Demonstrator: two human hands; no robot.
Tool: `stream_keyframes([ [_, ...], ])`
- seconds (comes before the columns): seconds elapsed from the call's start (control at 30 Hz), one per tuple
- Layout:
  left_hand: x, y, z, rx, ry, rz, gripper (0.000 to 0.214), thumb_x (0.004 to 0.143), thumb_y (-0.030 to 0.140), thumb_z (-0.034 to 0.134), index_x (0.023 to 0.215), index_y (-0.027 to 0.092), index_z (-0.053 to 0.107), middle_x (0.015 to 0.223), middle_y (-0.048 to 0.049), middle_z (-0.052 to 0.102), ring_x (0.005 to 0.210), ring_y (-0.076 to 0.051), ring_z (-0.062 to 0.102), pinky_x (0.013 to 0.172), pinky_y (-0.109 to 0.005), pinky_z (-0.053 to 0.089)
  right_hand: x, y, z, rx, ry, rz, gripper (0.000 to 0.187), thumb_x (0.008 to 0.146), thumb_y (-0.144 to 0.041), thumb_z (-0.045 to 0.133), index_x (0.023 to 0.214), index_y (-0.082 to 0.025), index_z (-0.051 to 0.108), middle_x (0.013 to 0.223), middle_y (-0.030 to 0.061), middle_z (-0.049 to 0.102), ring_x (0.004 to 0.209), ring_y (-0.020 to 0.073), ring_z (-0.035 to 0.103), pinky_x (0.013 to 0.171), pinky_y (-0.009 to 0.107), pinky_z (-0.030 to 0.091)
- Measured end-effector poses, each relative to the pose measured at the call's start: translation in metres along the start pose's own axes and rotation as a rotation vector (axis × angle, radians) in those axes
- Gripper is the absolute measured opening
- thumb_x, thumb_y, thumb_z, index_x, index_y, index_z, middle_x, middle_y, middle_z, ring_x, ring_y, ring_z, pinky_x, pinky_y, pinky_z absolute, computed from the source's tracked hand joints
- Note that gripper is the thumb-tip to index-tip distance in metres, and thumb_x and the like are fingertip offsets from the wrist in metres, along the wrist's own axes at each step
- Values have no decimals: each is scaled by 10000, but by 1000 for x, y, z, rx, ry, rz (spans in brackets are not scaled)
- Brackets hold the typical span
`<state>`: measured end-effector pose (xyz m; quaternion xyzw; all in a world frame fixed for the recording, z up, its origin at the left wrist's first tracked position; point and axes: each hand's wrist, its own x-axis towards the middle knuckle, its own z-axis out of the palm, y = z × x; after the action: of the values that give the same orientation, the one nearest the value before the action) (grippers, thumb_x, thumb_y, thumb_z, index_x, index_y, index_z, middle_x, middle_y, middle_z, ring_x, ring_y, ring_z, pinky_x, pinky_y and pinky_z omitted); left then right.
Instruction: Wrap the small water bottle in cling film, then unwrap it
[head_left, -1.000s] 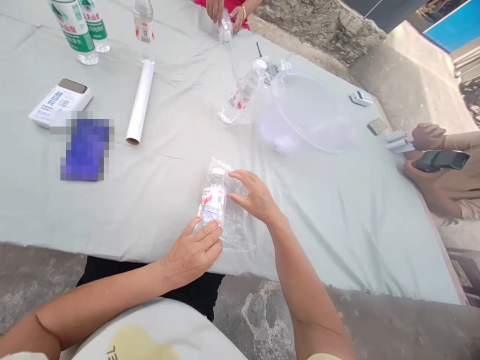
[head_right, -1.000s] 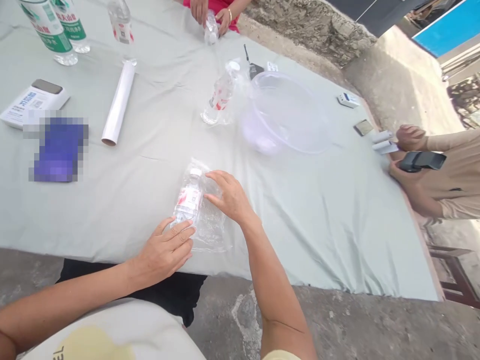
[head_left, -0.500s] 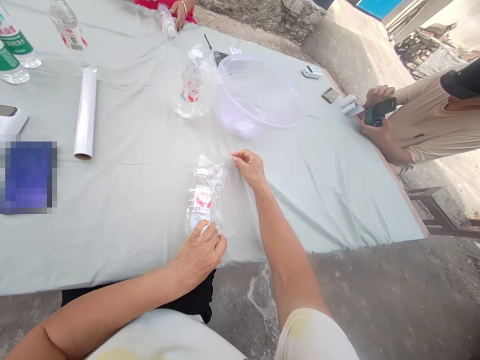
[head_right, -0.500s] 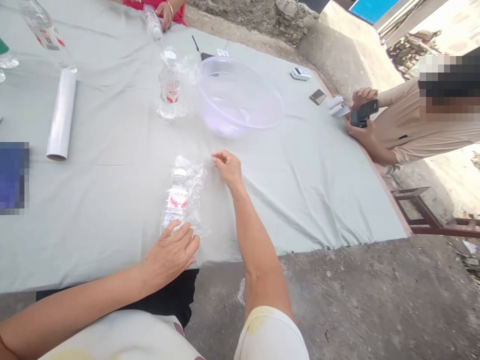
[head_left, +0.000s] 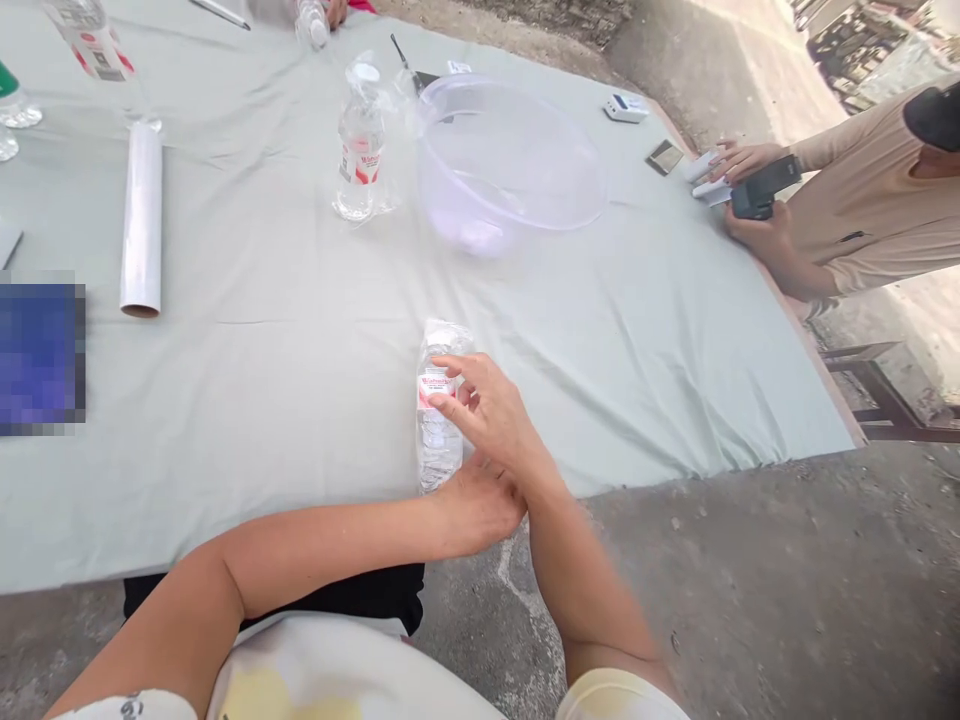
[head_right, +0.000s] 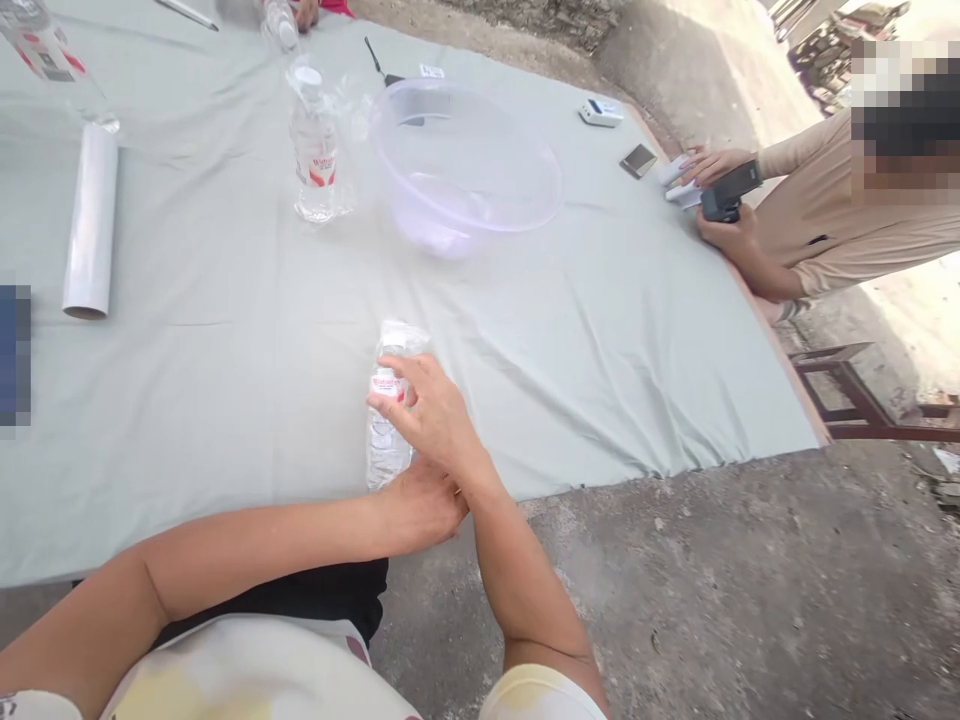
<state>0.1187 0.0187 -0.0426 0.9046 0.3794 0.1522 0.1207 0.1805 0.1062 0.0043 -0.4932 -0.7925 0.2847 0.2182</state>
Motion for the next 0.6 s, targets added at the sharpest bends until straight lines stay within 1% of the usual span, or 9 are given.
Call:
stream_keyframes([
  [0.03,-4,2,-2,-11,16,90,231,837,194,672,1063,240,682,1204,-66,687,1248,-262,570,1096,-413,403,-3,-3,2,-108,-23,-5,486,863,-603,611,1207,-261,633,1112,73,609,641,135,582,641,333,528],
  [0.1,-20,2,-13,-108,-30,321,129,857,257,668,973,205,690,1084,-83,718,1106,-257,645,950,-402,497,-7,-5,5,-291,-7,49,604,810,-680,635,1238,-255,609,1173,106,569,632,149,583,599,346,517],
  [0.17,-41,-6,-29,-305,-82,386,173,915,340,601,885,185,671,899,-60,724,870,-209,680,770,-371,530,-10,-2,5,-365,20,145,671,775,-704,654,1257,-244,582,1196,131,552,667,184,614,577,353,510],
  [0.23,-61,-24,-47,-475,-24,205,213,961,316,501,892,180,649,875,-50,719,835,-193,671,749,-360,523,-13,2,2,-346,24,237,719,755,-680,684,1300,-236,539,1209,148,551,736,228,649,613,378,525],
  [0.3,-74,-49,-62,-662,58,-141,197,962,275,460,938,183,632,938,-54,716,873,-178,668,791,-335,525,-15,8,0,-267,17,313,734,755,-628,700,1343,-243,488,1205,146,570,836,269,668,701,423,541],
  [0.37,-80,-75,-71,-876,88,-495,179,951,305,479,953,196,621,958,-39,706,884,-174,674,800,-325,531,-17,14,0,-118,14,403,722,761,-588,699,1359,-266,453,1194,127,596,947,295,665,769,452,545],
  [0.43,-82,-96,-75,-1106,120,-706,215,938,388,522,1005,205,613,1056,-44,691,972,-197,678,843,-347,540,-16,19,5,124,16,491,717,763,-559,701,1363,-281,423,1180,104,620,998,294,662,787,448,554],
  [0.5,-83,-109,-75,-1273,171,-773,296,916,453,568,1089,214,597,1222,-71,638,1135,-237,631,909,-383,536,-11,19,15,412,30,524,747,749,-520,723,1372,-284,386,1173,89,640,1010,279,667,793,427,566],
  [0.6,-86,-115,-76,-1366,216,-731,444,872,464,651,1236,235,538,1380,-110,537,1276,-279,529,950,-411,519,4,5,37,739,88,462,813,695,-453,784,1366,-295,354,1210,74,648,1055,261,663,828,407,575],
])
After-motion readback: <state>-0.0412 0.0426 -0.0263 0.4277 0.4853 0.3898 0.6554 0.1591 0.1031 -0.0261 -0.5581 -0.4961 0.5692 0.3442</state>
